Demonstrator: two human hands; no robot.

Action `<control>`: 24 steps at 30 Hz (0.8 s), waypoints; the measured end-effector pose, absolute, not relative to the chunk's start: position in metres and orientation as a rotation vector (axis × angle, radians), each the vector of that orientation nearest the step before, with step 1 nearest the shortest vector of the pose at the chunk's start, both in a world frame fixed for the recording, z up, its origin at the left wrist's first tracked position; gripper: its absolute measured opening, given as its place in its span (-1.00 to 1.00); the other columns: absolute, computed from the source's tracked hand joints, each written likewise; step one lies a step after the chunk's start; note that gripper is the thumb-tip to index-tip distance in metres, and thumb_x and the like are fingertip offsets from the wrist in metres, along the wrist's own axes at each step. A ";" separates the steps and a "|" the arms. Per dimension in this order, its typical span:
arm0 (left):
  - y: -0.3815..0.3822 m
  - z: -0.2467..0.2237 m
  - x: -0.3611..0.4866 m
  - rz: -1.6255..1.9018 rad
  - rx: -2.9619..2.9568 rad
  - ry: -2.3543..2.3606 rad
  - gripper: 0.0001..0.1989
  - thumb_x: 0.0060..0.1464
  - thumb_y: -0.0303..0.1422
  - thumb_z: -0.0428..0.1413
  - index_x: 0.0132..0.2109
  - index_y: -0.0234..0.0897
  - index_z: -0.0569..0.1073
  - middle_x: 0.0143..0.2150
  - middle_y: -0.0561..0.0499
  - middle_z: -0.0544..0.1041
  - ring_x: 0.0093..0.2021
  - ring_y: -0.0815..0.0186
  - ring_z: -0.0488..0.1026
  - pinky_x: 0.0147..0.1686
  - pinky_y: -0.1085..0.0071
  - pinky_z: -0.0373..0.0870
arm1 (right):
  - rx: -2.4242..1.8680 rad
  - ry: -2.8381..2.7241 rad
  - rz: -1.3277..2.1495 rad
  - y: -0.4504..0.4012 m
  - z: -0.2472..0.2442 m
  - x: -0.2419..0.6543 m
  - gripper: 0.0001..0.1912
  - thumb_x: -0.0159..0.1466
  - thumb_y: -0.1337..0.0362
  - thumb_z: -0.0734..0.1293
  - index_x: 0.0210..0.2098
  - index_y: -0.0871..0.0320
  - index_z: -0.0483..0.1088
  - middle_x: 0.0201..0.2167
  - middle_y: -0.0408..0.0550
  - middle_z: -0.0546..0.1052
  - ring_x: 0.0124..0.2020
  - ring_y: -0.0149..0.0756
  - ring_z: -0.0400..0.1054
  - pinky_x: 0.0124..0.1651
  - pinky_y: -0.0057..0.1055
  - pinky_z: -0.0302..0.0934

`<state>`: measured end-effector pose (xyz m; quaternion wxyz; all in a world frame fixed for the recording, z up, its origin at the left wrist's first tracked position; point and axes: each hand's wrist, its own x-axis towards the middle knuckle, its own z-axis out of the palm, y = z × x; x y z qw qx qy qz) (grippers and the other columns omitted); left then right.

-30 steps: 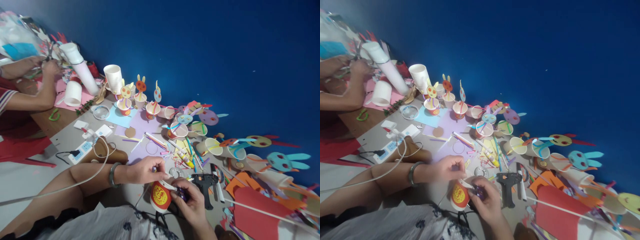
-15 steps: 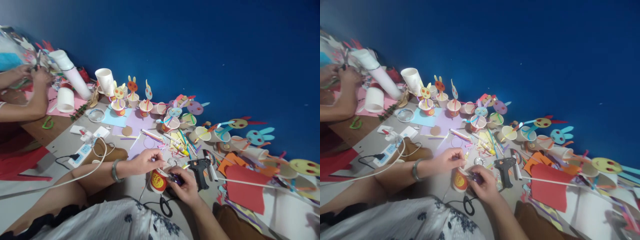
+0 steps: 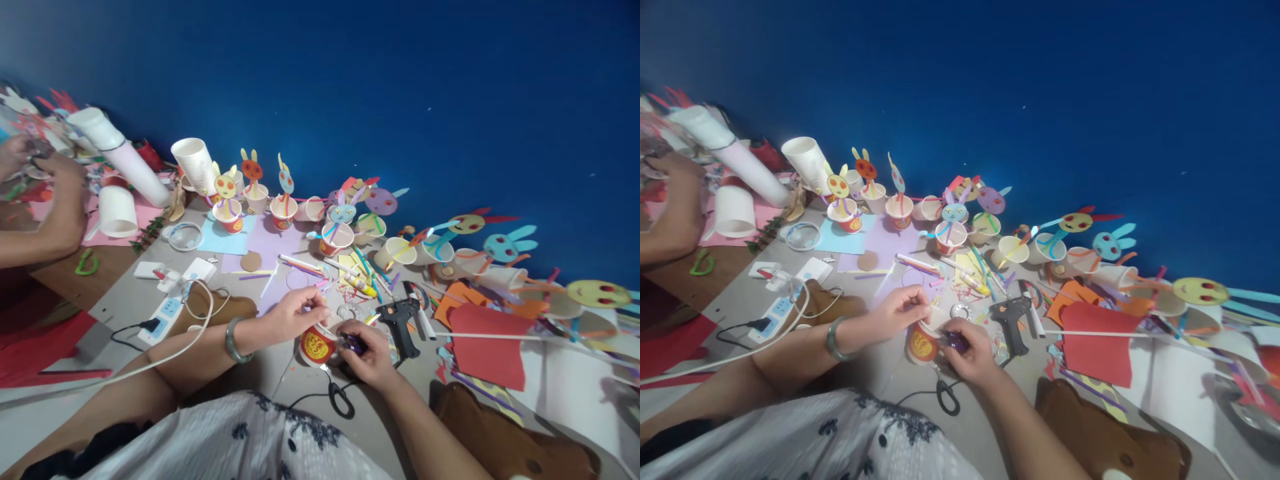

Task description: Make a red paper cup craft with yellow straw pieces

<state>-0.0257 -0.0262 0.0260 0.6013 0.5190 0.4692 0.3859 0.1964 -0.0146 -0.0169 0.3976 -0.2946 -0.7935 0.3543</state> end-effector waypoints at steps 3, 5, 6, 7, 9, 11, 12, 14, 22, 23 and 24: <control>-0.025 0.024 -0.026 0.915 1.205 1.058 -0.59 0.22 -0.02 0.15 -0.32 -0.31 0.41 -0.37 0.02 0.50 -0.33 0.39 0.44 -0.28 0.45 0.34 | -0.741 -1.997 0.899 -0.015 -0.018 0.196 -0.92 0.21 0.34 0.37 -0.27 0.08 0.42 -0.43 -0.07 0.60 -0.46 -0.29 0.51 -0.39 -0.42 0.38; -0.024 0.024 -0.027 0.940 1.194 1.034 -0.52 0.23 0.06 0.12 -0.34 -0.31 0.41 -0.39 0.00 0.50 -0.34 0.39 0.44 -0.27 0.45 0.36 | -0.731 -1.997 0.891 -0.015 -0.019 0.195 -0.92 0.21 0.34 0.37 -0.27 0.08 0.42 -0.43 -0.07 0.61 -0.46 -0.29 0.51 -0.40 -0.42 0.38; -0.024 0.025 -0.027 0.954 1.182 1.024 -0.50 0.23 0.09 0.11 -0.34 -0.32 0.41 -0.39 0.00 0.51 -0.34 0.39 0.44 -0.26 0.44 0.37 | -0.730 -2.000 0.888 -0.015 -0.019 0.195 -0.93 0.22 0.33 0.37 -0.28 0.08 0.42 -0.44 -0.07 0.60 -0.46 -0.30 0.50 -0.41 -0.41 0.37; -0.023 0.025 -0.027 0.970 1.169 1.017 -0.48 0.22 0.11 0.11 -0.34 -0.31 0.41 -0.40 -0.01 0.51 -0.35 0.38 0.45 -0.27 0.43 0.38 | -0.734 -2.003 0.888 -0.016 -0.019 0.195 -0.94 0.22 0.33 0.36 -0.28 0.08 0.42 -0.44 -0.07 0.60 -0.47 -0.30 0.50 -0.41 -0.41 0.37; -0.022 0.027 -0.028 0.993 1.154 1.005 -0.46 0.21 0.14 0.10 -0.35 -0.31 0.40 -0.40 -0.01 0.51 -0.35 0.37 0.46 -0.26 0.42 0.41 | -0.759 -2.005 0.897 -0.017 -0.020 0.194 -0.95 0.21 0.33 0.37 -0.30 0.08 0.43 -0.45 -0.07 0.60 -0.48 -0.30 0.48 -0.41 -0.40 0.37; -0.021 0.028 -0.028 1.021 1.166 1.001 -0.45 0.21 0.15 0.10 -0.37 -0.30 0.39 -0.41 -0.01 0.50 -0.35 0.38 0.45 -0.24 0.40 0.42 | -0.804 -1.986 0.907 -0.017 -0.021 0.194 -0.96 0.20 0.31 0.38 -0.32 0.08 0.43 -0.46 -0.07 0.60 -0.49 -0.28 0.48 -0.41 -0.38 0.37; -0.021 0.028 -0.028 1.042 1.174 1.009 -0.45 0.22 0.14 0.10 -0.37 -0.30 0.39 -0.41 -0.01 0.50 -0.36 0.38 0.45 -0.24 0.40 0.42 | -0.825 -1.967 0.909 -0.018 -0.022 0.195 -0.95 0.20 0.29 0.39 -0.33 0.08 0.43 -0.46 -0.07 0.59 -0.49 -0.28 0.47 -0.42 -0.37 0.36; -0.019 0.028 -0.029 1.119 1.183 1.039 -0.47 0.23 0.13 0.09 -0.37 -0.29 0.40 -0.40 -0.01 0.52 -0.35 0.38 0.45 -0.23 0.40 0.42 | -0.866 -1.916 0.916 -0.019 -0.023 0.195 -0.93 0.19 0.27 0.41 -0.33 0.08 0.44 -0.48 -0.08 0.58 -0.50 -0.28 0.45 -0.42 -0.36 0.34; -0.017 0.025 -0.032 1.191 1.147 1.162 -0.57 0.22 0.03 0.14 -0.26 -0.30 0.42 -0.30 -0.03 0.56 -0.37 0.42 0.45 -0.49 0.52 0.31 | -0.967 -1.617 0.889 -0.015 -0.024 0.192 -0.84 0.20 0.16 0.44 -0.35 0.08 0.43 -0.50 -0.18 0.48 -0.52 -0.38 0.32 -0.44 -0.42 0.25; -0.017 0.025 -0.031 1.189 1.154 1.157 -0.59 0.22 0.01 0.15 -0.26 -0.30 0.42 -0.31 -0.02 0.55 -0.36 0.42 0.46 -0.48 0.52 0.32 | -0.963 -1.600 0.879 -0.014 -0.024 0.192 -0.84 0.21 0.15 0.43 -0.34 0.08 0.41 -0.50 -0.19 0.46 -0.51 -0.38 0.31 -0.43 -0.42 0.25; -0.017 0.023 -0.030 1.201 1.151 1.149 -0.61 0.20 -0.02 0.18 -0.26 -0.30 0.40 -0.31 -0.01 0.55 -0.34 0.42 0.48 -0.46 0.53 0.34 | -0.958 -1.581 0.868 -0.012 -0.025 0.191 -0.83 0.22 0.14 0.43 -0.34 0.08 0.40 -0.50 -0.19 0.45 -0.50 -0.39 0.30 -0.41 -0.42 0.25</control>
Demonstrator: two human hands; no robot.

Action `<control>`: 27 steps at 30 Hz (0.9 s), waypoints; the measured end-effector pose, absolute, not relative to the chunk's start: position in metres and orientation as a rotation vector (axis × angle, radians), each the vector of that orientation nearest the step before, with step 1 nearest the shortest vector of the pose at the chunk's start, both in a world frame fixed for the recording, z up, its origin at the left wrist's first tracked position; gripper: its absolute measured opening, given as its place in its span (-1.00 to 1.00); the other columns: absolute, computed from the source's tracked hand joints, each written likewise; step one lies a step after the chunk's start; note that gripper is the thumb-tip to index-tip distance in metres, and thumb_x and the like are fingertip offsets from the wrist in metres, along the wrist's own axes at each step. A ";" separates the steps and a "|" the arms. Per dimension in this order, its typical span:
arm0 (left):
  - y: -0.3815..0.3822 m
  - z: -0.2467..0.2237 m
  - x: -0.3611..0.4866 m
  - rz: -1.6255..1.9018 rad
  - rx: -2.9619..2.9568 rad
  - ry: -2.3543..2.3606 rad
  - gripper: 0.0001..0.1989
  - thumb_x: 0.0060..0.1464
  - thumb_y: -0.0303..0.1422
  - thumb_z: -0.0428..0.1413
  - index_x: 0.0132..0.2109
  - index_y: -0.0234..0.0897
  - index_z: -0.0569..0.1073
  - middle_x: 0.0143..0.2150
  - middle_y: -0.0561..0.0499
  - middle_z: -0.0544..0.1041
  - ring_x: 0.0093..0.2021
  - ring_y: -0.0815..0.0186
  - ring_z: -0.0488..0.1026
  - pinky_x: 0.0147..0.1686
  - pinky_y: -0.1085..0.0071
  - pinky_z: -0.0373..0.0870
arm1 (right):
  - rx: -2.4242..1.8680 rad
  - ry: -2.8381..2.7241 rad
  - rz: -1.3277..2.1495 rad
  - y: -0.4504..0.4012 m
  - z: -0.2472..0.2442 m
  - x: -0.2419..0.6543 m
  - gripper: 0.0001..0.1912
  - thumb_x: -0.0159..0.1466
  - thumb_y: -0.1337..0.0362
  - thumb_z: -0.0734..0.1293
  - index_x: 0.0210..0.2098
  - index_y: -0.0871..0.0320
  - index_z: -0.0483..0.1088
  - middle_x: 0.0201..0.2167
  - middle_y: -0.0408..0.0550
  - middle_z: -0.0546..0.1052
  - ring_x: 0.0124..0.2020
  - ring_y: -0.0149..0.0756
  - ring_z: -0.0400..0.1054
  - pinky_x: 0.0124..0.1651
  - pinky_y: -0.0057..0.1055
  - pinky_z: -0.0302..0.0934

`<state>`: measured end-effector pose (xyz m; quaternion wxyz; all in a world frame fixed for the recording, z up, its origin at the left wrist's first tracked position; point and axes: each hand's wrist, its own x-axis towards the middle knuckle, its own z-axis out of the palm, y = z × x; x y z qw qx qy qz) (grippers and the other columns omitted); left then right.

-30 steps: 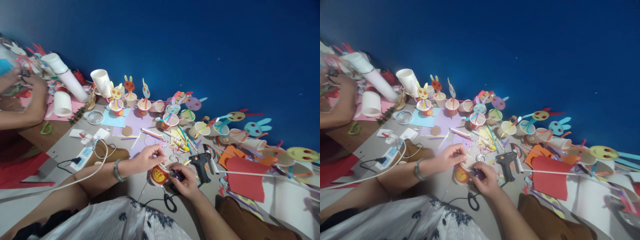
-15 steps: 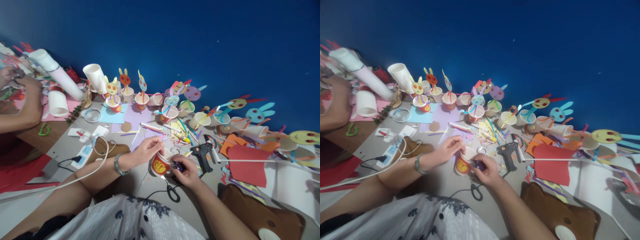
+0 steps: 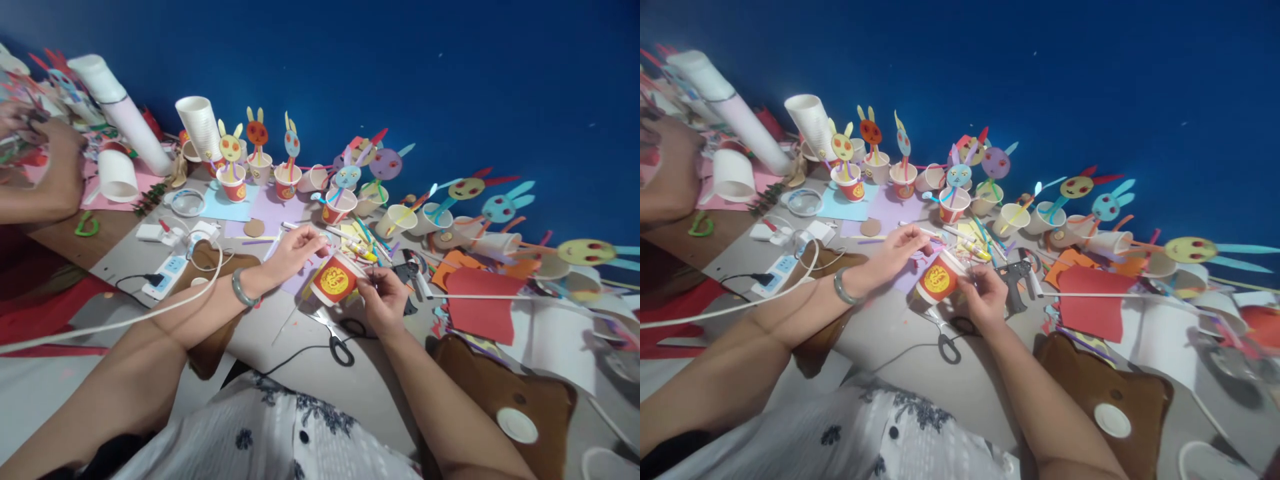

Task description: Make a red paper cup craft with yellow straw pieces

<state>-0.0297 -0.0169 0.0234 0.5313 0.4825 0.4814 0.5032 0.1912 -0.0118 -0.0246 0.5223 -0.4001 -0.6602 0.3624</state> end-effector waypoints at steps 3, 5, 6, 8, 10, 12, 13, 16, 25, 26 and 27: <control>-0.017 0.019 -0.025 1.230 1.144 1.148 -0.66 0.19 -0.09 0.22 -0.27 -0.30 0.39 -0.34 0.01 0.55 -0.34 0.44 0.48 -0.39 0.53 0.37 | -0.941 -1.549 0.839 -0.007 -0.023 0.190 -0.80 0.23 0.13 0.43 -0.35 0.09 0.37 -0.49 -0.19 0.42 -0.48 -0.38 0.29 -0.37 -0.39 0.26; -0.017 0.018 -0.024 1.248 1.165 1.118 -0.68 0.18 -0.14 0.24 -0.29 -0.30 0.39 -0.36 0.03 0.54 -0.34 0.44 0.47 -0.31 0.49 0.41 | -0.928 -1.549 0.828 -0.004 -0.019 0.190 -0.79 0.23 0.13 0.43 -0.37 0.09 0.37 -0.50 -0.19 0.41 -0.49 -0.39 0.27 -0.37 -0.39 0.25; -0.017 0.017 -0.023 1.249 1.180 1.101 -0.68 0.18 -0.15 0.24 -0.30 -0.30 0.38 -0.37 0.04 0.54 -0.35 0.45 0.46 -0.29 0.47 0.42 | -0.918 -1.548 0.821 -0.004 -0.017 0.189 -0.78 0.23 0.13 0.44 -0.39 0.09 0.36 -0.51 -0.20 0.39 -0.50 -0.40 0.25 -0.38 -0.39 0.25; -0.018 0.017 -0.024 1.259 1.215 1.091 -0.70 0.17 -0.17 0.25 -0.30 -0.29 0.38 -0.36 0.05 0.52 -0.36 0.45 0.44 -0.26 0.44 0.43 | -0.894 -1.552 0.806 -0.003 -0.013 0.188 -0.75 0.22 0.11 0.45 -0.41 0.08 0.36 -0.52 -0.20 0.38 -0.51 -0.41 0.23 -0.38 -0.39 0.24; -0.017 0.016 -0.026 1.299 1.276 1.118 -0.72 0.14 -0.18 0.27 -0.24 -0.29 0.40 -0.30 0.03 0.52 -0.34 0.43 0.44 -0.24 0.42 0.44 | -0.876 -1.561 0.781 -0.004 -0.009 0.187 -0.75 0.21 0.10 0.45 -0.41 0.08 0.35 -0.51 -0.20 0.39 -0.50 -0.40 0.24 -0.38 -0.39 0.25; -0.016 0.014 -0.028 1.328 1.394 1.102 -0.66 0.11 -0.16 0.30 -0.11 -0.28 0.44 -0.13 -0.04 0.55 -0.18 0.36 0.49 -0.09 0.37 0.46 | -0.872 -1.585 0.750 -0.006 -0.006 0.184 -0.76 0.22 0.10 0.44 -0.39 0.08 0.36 -0.50 -0.19 0.42 -0.49 -0.39 0.26 -0.38 -0.39 0.25; -0.015 0.012 -0.028 1.328 1.463 1.068 -0.58 0.06 -0.14 0.34 -0.05 -0.28 0.44 -0.03 -0.09 0.54 -0.07 0.31 0.50 0.00 0.33 0.45 | -0.870 -1.608 0.733 -0.007 -0.006 0.183 -0.78 0.22 0.11 0.43 -0.38 0.08 0.36 -0.50 -0.19 0.43 -0.50 -0.39 0.27 -0.39 -0.39 0.25; -0.015 0.005 -0.024 1.248 1.643 0.945 -0.24 -0.17 -0.11 0.47 0.13 -0.27 0.39 0.16 -0.19 0.49 0.15 0.13 0.46 0.20 0.20 0.37 | -0.848 -1.704 0.652 -0.013 -0.003 0.180 -0.82 0.23 0.16 0.42 -0.36 0.08 0.37 -0.52 -0.20 0.44 -0.52 -0.41 0.27 -0.42 -0.41 0.22; -0.022 0.007 -0.017 1.206 1.794 0.977 -0.19 -0.20 -0.07 0.45 0.13 -0.36 0.37 0.09 -0.23 0.53 0.10 0.03 0.49 0.14 0.14 0.40 | -0.704 -1.930 0.286 -0.028 0.012 0.180 -0.92 0.24 0.28 0.41 -0.28 0.03 0.44 -0.43 -0.13 0.56 -0.44 -0.32 0.43 -0.35 -0.34 0.32; -0.022 0.008 -0.018 1.221 1.791 0.970 -0.18 -0.21 -0.07 0.46 0.13 -0.35 0.36 0.09 -0.22 0.53 0.10 0.03 0.49 0.13 0.16 0.40 | -0.688 -1.909 0.270 -0.029 0.014 0.180 -0.93 0.26 0.27 0.41 -0.25 0.03 0.44 -0.37 -0.09 0.59 -0.38 -0.28 0.47 -0.29 -0.30 0.37; -0.022 0.009 -0.018 1.234 1.790 0.973 -0.16 -0.23 -0.06 0.47 0.14 -0.33 0.35 0.09 -0.20 0.53 0.09 0.04 0.49 0.12 0.17 0.40 | -0.671 -1.871 0.255 -0.030 0.017 0.180 -0.93 0.28 0.26 0.40 -0.23 0.03 0.45 -0.30 -0.04 0.61 -0.30 -0.23 0.51 -0.22 -0.25 0.40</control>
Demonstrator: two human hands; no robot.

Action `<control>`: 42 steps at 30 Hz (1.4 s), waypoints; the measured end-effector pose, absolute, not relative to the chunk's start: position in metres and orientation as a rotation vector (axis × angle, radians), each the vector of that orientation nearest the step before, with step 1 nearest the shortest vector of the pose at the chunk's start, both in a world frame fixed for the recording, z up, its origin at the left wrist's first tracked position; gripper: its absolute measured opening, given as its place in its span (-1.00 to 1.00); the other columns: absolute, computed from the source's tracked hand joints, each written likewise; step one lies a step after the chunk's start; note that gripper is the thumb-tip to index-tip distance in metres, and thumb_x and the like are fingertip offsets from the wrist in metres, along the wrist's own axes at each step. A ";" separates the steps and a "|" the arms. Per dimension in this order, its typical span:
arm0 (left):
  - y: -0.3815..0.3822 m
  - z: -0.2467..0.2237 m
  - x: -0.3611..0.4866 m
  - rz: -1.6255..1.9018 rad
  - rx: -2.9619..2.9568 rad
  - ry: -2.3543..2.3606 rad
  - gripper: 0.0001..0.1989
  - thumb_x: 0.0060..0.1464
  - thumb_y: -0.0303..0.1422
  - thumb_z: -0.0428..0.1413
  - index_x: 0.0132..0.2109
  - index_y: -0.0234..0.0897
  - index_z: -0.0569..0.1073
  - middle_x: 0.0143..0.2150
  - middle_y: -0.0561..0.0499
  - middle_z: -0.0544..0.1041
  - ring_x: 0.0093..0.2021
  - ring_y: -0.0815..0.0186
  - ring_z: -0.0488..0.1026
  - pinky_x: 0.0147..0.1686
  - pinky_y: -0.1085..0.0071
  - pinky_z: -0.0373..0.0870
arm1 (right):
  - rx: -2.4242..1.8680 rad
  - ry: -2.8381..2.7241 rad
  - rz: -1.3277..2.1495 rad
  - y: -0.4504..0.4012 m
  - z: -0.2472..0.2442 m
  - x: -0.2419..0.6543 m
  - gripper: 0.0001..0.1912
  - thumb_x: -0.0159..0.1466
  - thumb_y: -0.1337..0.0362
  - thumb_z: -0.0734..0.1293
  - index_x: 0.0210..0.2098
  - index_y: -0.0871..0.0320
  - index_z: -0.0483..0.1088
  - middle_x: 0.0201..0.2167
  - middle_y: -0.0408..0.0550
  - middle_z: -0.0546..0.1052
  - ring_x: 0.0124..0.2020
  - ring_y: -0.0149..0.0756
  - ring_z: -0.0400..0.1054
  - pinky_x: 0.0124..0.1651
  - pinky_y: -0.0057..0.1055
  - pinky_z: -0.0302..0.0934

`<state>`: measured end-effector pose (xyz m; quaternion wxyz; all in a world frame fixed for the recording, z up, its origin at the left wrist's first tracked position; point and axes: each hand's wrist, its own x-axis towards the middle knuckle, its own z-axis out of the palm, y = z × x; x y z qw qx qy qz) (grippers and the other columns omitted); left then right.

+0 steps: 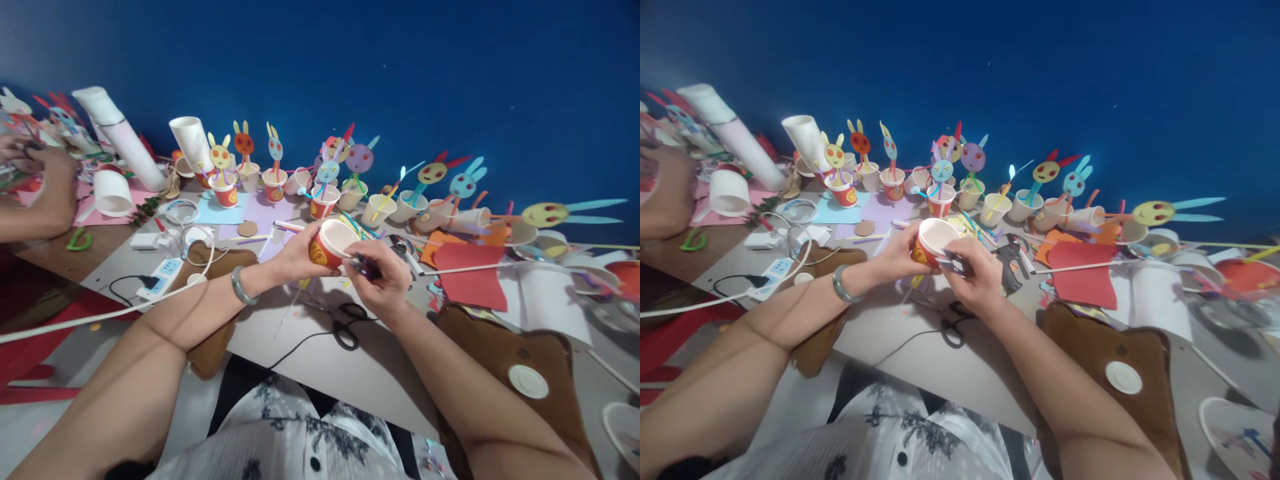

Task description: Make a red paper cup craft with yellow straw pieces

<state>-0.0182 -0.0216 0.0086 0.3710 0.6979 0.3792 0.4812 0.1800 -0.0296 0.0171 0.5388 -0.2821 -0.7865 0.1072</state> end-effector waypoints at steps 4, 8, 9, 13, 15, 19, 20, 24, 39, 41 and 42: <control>-0.021 0.007 -0.020 1.311 1.817 0.993 -0.11 -0.27 -0.06 0.49 0.14 -0.28 0.30 0.09 -0.18 0.51 0.09 0.03 0.50 0.08 0.18 0.42 | -0.724 -1.650 0.300 -0.031 0.028 0.180 -0.89 0.38 0.17 0.35 -0.22 0.06 0.46 -0.15 0.07 0.60 -0.11 -0.15 0.52 -0.07 -0.15 0.42; -0.025 0.003 -0.018 1.358 1.882 0.886 -0.11 -0.20 -0.10 0.47 0.19 -0.27 0.23 0.16 -0.23 0.47 0.15 0.01 0.49 0.11 0.17 0.41 | -0.901 -1.558 0.626 -0.025 0.034 0.184 -0.82 0.34 0.11 0.40 -0.22 0.08 0.47 -0.25 -0.02 0.58 -0.29 -0.27 0.49 -0.28 -0.33 0.40; -0.027 0.003 -0.018 1.340 1.888 0.882 -0.11 -0.19 -0.09 0.47 0.19 -0.26 0.23 0.16 -0.23 0.47 0.15 0.02 0.48 0.11 0.17 0.42 | -0.935 -1.566 0.706 -0.023 0.034 0.185 -0.81 0.29 0.12 0.44 -0.23 0.09 0.48 -0.29 -0.05 0.58 -0.34 -0.31 0.46 -0.33 -0.36 0.37; -0.033 0.008 -0.016 1.236 1.878 0.938 -0.11 -0.21 -0.06 0.47 0.16 -0.24 0.23 0.14 -0.21 0.47 0.12 0.02 0.49 0.11 0.16 0.43 | -0.990 -1.596 0.929 -0.015 0.030 0.186 -0.84 0.19 0.18 0.47 -0.36 0.13 0.49 -0.49 -0.16 0.47 -0.48 -0.41 0.31 -0.44 -0.43 0.22; -0.035 0.012 -0.016 1.218 1.863 0.927 -0.10 -0.22 -0.03 0.47 0.16 -0.25 0.24 0.14 -0.22 0.46 0.12 0.01 0.48 0.12 0.13 0.42 | -0.990 -1.554 1.005 -0.013 0.028 0.185 -0.87 0.17 0.21 0.45 -0.40 0.13 0.47 -0.53 -0.19 0.41 -0.51 -0.43 0.24 -0.49 -0.45 0.14; -0.038 0.018 -0.015 1.168 1.846 0.904 -0.13 -0.19 -0.03 0.47 0.15 -0.27 0.26 0.13 -0.22 0.46 0.12 -0.01 0.48 0.12 0.09 0.41 | -1.000 -1.457 1.092 -0.013 0.026 0.183 -0.88 0.11 0.24 0.45 -0.45 0.13 0.44 -0.54 -0.21 0.38 -0.53 -0.45 0.18 -0.52 -0.46 0.06; -0.038 0.018 -0.015 1.173 1.844 0.911 -0.14 -0.19 -0.03 0.47 0.15 -0.26 0.28 0.12 -0.21 0.47 0.11 -0.01 0.48 0.12 0.09 0.41 | -1.000 -1.441 1.112 -0.013 0.026 0.183 -0.87 0.10 0.24 0.45 -0.45 0.13 0.44 -0.55 -0.21 0.37 -0.54 -0.46 0.17 -0.53 -0.47 0.04; -0.038 0.014 -0.015 1.264 1.858 0.975 -0.16 -0.18 0.04 0.45 0.15 -0.26 0.33 0.09 -0.19 0.47 0.08 0.01 0.48 0.09 0.09 0.42 | -1.009 -1.405 1.207 -0.013 0.028 0.183 -0.83 0.07 0.20 0.47 -0.45 0.12 0.42 -0.58 -0.24 0.33 -0.58 -0.48 0.12 -0.56 -0.48 -0.02; -0.030 0.012 -0.017 1.061 1.884 0.778 -0.24 -0.06 -0.14 0.37 0.22 -0.27 0.29 0.11 -0.21 0.50 0.07 0.02 0.52 0.07 0.10 0.49 | -1.074 -1.334 1.111 -0.012 0.024 0.182 -0.80 0.04 0.16 0.50 -0.45 0.10 0.46 -0.53 -0.21 0.40 -0.55 -0.45 0.16 -0.50 -0.45 0.04; -0.029 0.011 -0.017 1.098 1.840 0.759 -0.26 -0.07 -0.17 0.37 0.20 -0.26 0.29 0.11 -0.21 0.49 0.08 0.02 0.51 0.07 0.11 0.49 | -1.083 -1.319 1.150 -0.011 0.023 0.183 -0.74 0.09 0.08 0.50 -0.46 0.09 0.43 -0.58 -0.24 0.35 -0.59 -0.47 0.11 -0.54 -0.45 0.00; -0.028 0.010 -0.018 1.128 1.812 0.753 -0.25 -0.09 -0.18 0.39 0.19 -0.26 0.29 0.11 -0.20 0.49 0.08 0.03 0.51 0.07 0.12 0.49 | -1.080 -1.302 1.172 -0.010 0.022 0.183 -0.71 0.12 0.03 0.50 -0.47 0.08 0.41 -0.61 -0.26 0.31 -0.62 -0.48 0.07 -0.56 -0.45 -0.04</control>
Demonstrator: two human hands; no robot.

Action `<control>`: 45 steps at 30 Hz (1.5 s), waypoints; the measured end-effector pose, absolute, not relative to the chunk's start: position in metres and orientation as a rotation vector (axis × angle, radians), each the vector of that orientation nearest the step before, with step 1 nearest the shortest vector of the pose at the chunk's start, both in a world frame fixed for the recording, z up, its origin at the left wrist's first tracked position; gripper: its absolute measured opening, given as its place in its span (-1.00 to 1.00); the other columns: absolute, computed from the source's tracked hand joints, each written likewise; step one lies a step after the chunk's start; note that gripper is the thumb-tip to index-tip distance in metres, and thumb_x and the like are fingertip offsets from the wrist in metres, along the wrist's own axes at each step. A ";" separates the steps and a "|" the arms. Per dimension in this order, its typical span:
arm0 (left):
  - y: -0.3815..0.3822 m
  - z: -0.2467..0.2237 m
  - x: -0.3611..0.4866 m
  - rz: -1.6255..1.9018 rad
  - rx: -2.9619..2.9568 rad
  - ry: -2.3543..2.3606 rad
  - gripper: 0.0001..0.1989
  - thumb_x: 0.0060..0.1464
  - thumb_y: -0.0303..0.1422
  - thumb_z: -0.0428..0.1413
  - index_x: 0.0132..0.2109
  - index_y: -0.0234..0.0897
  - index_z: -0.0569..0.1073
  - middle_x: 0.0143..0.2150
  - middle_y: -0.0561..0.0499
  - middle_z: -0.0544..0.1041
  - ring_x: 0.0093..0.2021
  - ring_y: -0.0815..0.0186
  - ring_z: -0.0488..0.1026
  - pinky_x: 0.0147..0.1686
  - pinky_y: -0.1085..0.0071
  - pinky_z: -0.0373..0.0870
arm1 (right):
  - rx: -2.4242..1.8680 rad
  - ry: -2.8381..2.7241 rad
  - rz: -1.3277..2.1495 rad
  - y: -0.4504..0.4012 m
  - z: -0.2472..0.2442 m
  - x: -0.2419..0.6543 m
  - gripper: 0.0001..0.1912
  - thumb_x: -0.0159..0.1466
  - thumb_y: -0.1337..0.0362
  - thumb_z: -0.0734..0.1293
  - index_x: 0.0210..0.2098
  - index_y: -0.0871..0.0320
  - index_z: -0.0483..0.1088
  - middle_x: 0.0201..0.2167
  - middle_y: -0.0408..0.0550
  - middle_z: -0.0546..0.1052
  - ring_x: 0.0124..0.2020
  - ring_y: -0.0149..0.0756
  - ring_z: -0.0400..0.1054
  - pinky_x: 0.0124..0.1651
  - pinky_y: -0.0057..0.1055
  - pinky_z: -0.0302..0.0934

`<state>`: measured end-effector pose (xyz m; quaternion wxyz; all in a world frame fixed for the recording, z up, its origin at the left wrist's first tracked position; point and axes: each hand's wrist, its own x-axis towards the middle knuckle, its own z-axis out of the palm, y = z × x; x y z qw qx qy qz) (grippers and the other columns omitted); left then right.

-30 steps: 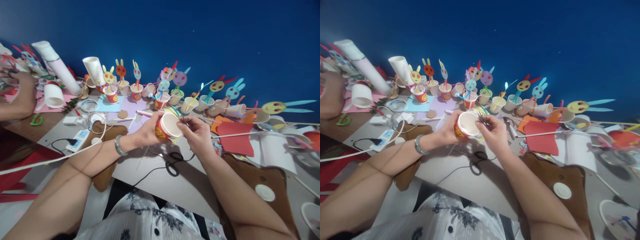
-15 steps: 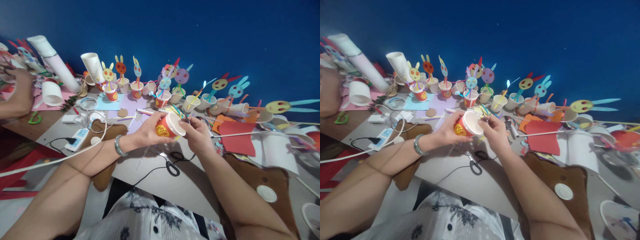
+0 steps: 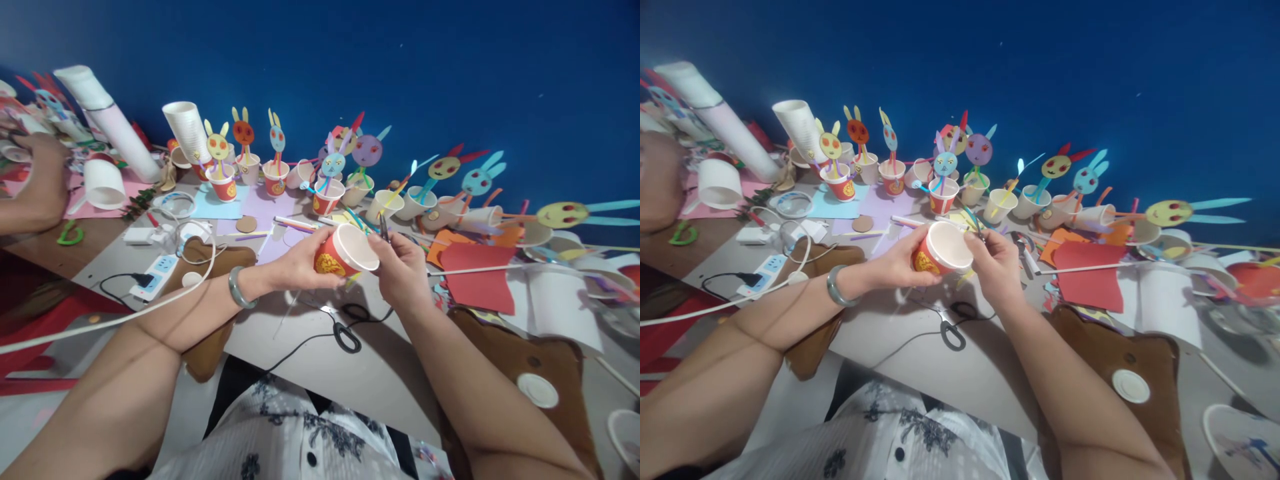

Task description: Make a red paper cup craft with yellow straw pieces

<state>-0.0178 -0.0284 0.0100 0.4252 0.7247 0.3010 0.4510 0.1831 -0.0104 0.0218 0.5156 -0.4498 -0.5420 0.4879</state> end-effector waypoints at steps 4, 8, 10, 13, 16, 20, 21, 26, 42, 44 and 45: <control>-0.026 0.010 -0.019 1.173 1.604 0.680 -0.24 -0.13 -0.19 0.43 0.16 -0.22 0.27 0.08 -0.18 0.51 0.06 0.08 0.54 0.02 0.16 0.50 | -0.982 -1.226 1.251 -0.007 0.020 0.184 -0.71 0.19 0.00 0.45 -0.42 0.07 0.42 -0.69 -0.32 0.15 -0.69 -0.51 -0.08 -0.61 -0.44 -0.23; -0.028 0.019 -0.020 1.068 1.305 0.584 -0.29 -0.13 -0.18 0.43 0.14 -0.24 0.36 0.07 -0.20 0.56 0.04 0.11 0.55 -0.04 0.23 0.52 | -0.872 -1.249 1.409 -0.009 0.024 0.183 -0.75 0.10 0.14 0.47 -0.25 0.09 0.48 -0.72 -0.39 0.08 -0.71 -0.54 -0.16 -0.58 -0.41 -0.28; -0.029 0.023 -0.020 0.977 1.194 0.544 -0.35 -0.13 -0.14 0.41 0.08 -0.26 0.43 0.00 -0.18 0.60 -0.04 0.14 0.59 -0.10 0.27 0.53 | -0.825 -1.253 1.487 -0.012 0.026 0.183 -0.68 0.05 0.17 0.50 -0.22 0.10 0.47 -0.70 -0.40 0.09 -0.70 -0.55 -0.16 -0.56 -0.41 -0.28; -0.029 0.026 -0.020 0.884 1.056 0.534 -0.46 -0.12 -0.06 0.37 -0.06 -0.29 0.51 -0.12 -0.14 0.65 -0.17 0.18 0.60 -0.18 0.30 0.52 | -0.750 -1.231 1.565 -0.016 0.027 0.182 -0.71 0.04 0.16 0.54 -0.33 0.09 0.41 -0.69 -0.38 0.12 -0.69 -0.55 -0.14 -0.55 -0.41 -0.27; -0.029 0.025 -0.019 0.859 0.928 0.522 -0.50 -0.17 -0.07 0.36 -0.14 -0.29 0.53 -0.18 -0.10 0.66 -0.20 0.21 0.58 -0.19 0.32 0.50 | -0.717 -1.244 1.602 -0.018 0.027 0.180 -0.71 0.09 0.11 0.53 -0.33 0.07 0.39 -0.70 -0.37 0.10 -0.69 -0.53 -0.14 -0.57 -0.41 -0.25; -0.031 0.025 -0.017 0.784 0.835 0.446 -0.58 -0.14 -0.14 0.29 -0.14 -0.30 0.53 -0.18 -0.10 0.67 -0.16 0.18 0.58 -0.11 0.27 0.49 | -0.765 -1.280 1.601 -0.018 0.025 0.179 -0.69 0.12 0.03 0.49 -0.26 0.02 0.41 -0.69 -0.37 0.03 -0.69 -0.50 -0.18 -0.61 -0.45 -0.20; -0.031 0.025 -0.015 0.772 0.826 0.449 -0.59 -0.13 -0.17 0.27 -0.14 -0.31 0.52 -0.17 -0.10 0.66 -0.16 0.19 0.57 -0.10 0.26 0.49 | -0.788 -1.282 1.586 -0.018 0.025 0.179 -0.67 0.12 0.01 0.49 -0.24 0.01 0.41 -0.67 -0.36 0.06 -0.69 -0.49 -0.14 -0.62 -0.45 -0.15; -0.028 0.025 -0.013 0.850 0.950 0.758 -0.70 0.01 -0.29 0.12 -0.08 -0.29 0.46 -0.16 -0.06 0.59 -0.19 0.25 0.53 -0.16 0.31 0.48 | -0.889 -1.288 1.421 -0.012 0.021 0.182 -0.63 0.10 -0.01 0.52 -0.24 -0.02 0.37 -0.49 -0.25 0.36 -0.58 -0.45 0.15 -0.54 -0.47 0.05; -0.021 0.027 -0.032 0.984 1.891 0.838 -0.76 0.15 -0.21 0.21 -0.33 -0.29 0.45 -0.36 0.02 0.47 -0.29 0.32 0.41 -0.23 0.37 0.41 | -1.029 -1.682 1.023 -0.018 0.026 0.181 -0.74 0.06 0.13 0.55 -0.39 0.07 0.45 -0.50 -0.18 0.44 -0.45 -0.34 0.29 -0.36 -0.36 0.27; -0.021 0.029 -0.032 0.972 1.822 0.810 -0.76 0.13 -0.20 0.25 -0.31 -0.31 0.49 -0.34 0.02 0.50 -0.28 0.33 0.43 -0.22 0.38 0.42 | -1.017 -1.672 1.039 -0.018 0.026 0.180 -0.73 0.06 0.12 0.55 -0.39 0.07 0.46 -0.48 -0.17 0.46 -0.45 -0.34 0.31 -0.36 -0.36 0.29; -0.021 0.028 -0.032 0.980 1.782 0.789 -0.76 0.12 -0.20 0.26 -0.28 -0.31 0.50 -0.32 0.00 0.53 -0.27 0.32 0.46 -0.20 0.38 0.43 | -1.008 -1.665 1.051 -0.019 0.026 0.180 -0.73 0.05 0.11 0.56 -0.38 0.07 0.46 -0.46 -0.16 0.48 -0.44 -0.34 0.32 -0.35 -0.36 0.31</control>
